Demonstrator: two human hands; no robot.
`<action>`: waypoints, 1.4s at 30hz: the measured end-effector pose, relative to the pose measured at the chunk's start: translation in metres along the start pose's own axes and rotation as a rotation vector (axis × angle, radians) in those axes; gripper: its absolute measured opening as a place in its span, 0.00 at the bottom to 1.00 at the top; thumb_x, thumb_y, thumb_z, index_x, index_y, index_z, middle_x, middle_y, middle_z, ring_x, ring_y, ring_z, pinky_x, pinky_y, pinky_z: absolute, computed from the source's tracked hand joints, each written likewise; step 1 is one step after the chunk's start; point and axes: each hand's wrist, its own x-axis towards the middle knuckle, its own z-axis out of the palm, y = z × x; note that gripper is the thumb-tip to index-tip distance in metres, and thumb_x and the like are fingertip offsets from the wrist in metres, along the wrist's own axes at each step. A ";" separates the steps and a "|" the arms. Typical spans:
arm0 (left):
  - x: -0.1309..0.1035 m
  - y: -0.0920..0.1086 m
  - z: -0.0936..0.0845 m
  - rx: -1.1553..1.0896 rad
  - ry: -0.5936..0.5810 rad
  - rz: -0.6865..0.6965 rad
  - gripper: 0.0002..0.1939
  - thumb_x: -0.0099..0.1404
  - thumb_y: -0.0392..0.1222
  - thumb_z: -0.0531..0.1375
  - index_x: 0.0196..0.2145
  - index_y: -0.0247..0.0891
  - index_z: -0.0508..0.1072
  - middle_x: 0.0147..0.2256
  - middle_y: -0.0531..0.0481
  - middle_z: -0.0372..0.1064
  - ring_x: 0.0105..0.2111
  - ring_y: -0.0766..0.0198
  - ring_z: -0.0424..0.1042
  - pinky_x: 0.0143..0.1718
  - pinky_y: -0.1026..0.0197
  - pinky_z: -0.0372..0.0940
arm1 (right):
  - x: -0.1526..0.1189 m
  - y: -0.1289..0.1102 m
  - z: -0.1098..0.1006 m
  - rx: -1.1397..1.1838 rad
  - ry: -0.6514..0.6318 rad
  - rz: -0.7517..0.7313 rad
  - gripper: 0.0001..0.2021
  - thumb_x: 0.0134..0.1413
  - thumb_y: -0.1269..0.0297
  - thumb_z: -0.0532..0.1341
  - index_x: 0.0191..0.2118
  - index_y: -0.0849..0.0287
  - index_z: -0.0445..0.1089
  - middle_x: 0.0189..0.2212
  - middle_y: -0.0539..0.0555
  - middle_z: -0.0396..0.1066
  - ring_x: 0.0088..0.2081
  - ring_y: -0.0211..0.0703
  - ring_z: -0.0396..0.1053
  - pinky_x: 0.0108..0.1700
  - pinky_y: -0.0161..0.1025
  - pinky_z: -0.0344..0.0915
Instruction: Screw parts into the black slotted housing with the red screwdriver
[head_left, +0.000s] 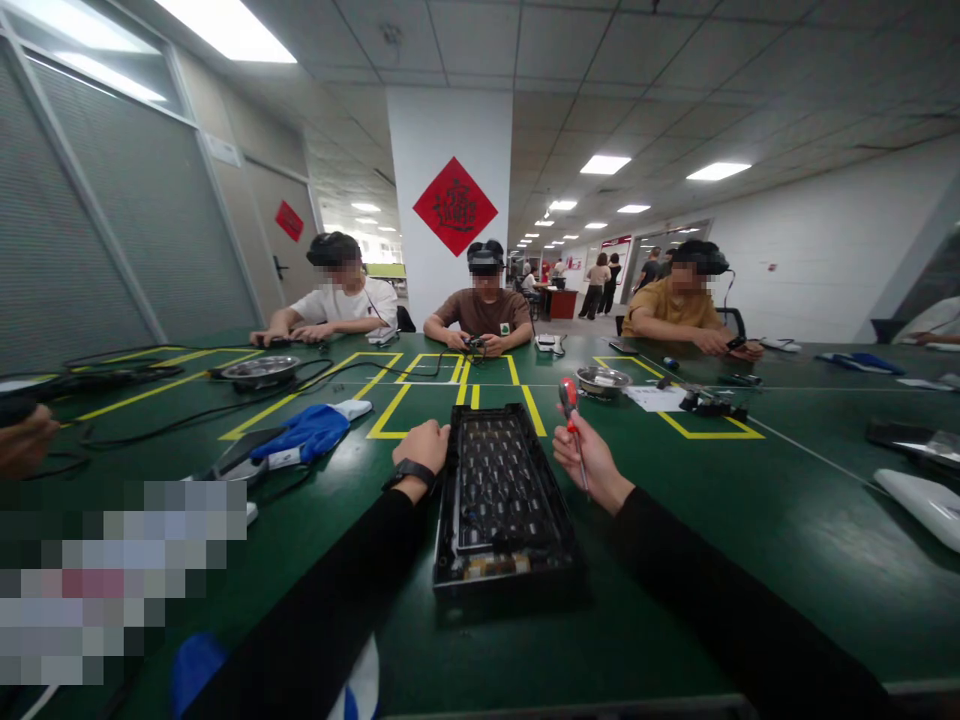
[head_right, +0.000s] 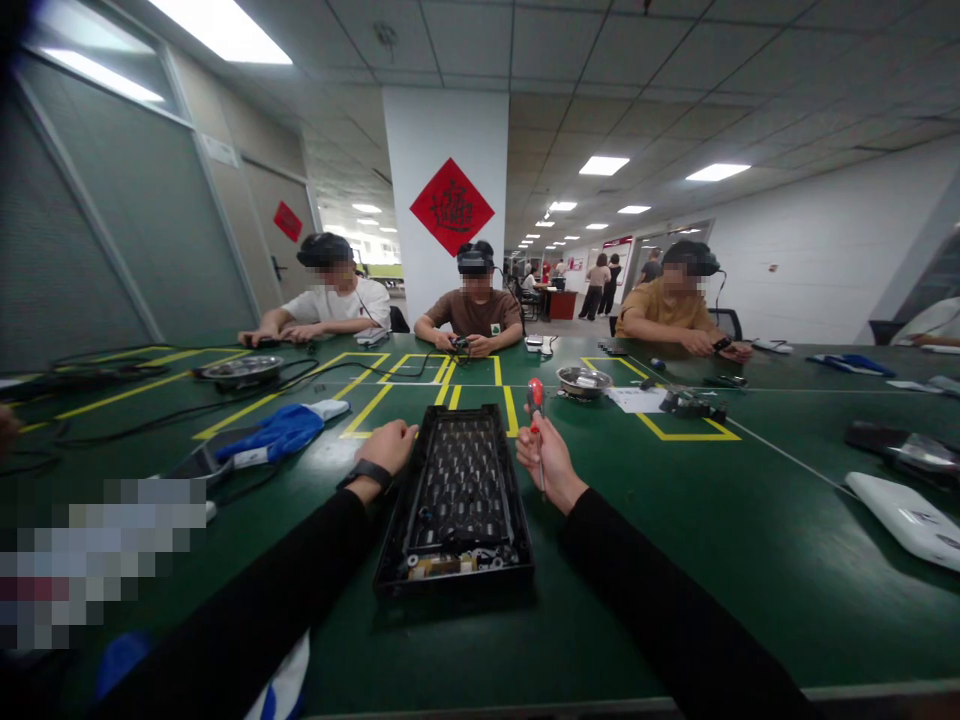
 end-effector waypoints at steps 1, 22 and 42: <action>-0.004 0.005 -0.005 -0.025 0.071 0.028 0.23 0.63 0.54 0.43 0.34 0.37 0.71 0.36 0.40 0.71 0.36 0.56 0.70 0.32 0.61 0.59 | -0.005 -0.005 0.005 -0.016 -0.044 -0.013 0.09 0.56 0.57 0.52 0.40 0.55 0.59 0.19 0.43 0.56 0.13 0.26 0.41 0.15 0.26 0.43; -0.051 0.046 0.000 -0.714 -0.553 0.866 0.23 0.55 0.56 0.56 0.26 0.29 0.73 0.20 0.50 0.67 0.20 0.70 0.63 0.22 0.69 0.56 | -0.040 0.011 0.046 -0.086 -0.254 0.048 0.19 0.57 0.51 0.47 0.50 0.54 0.55 0.16 0.45 0.60 0.13 0.30 0.52 0.12 0.25 0.44; -0.061 0.048 -0.024 -0.745 -0.851 0.855 0.15 0.48 0.45 0.65 0.31 0.30 0.76 0.30 0.46 0.74 0.26 0.68 0.68 0.28 0.69 0.61 | -0.051 0.006 0.053 -0.107 -0.414 0.035 0.14 0.58 0.60 0.50 0.50 0.53 0.54 0.25 0.50 0.66 0.24 0.36 0.66 0.23 0.31 0.59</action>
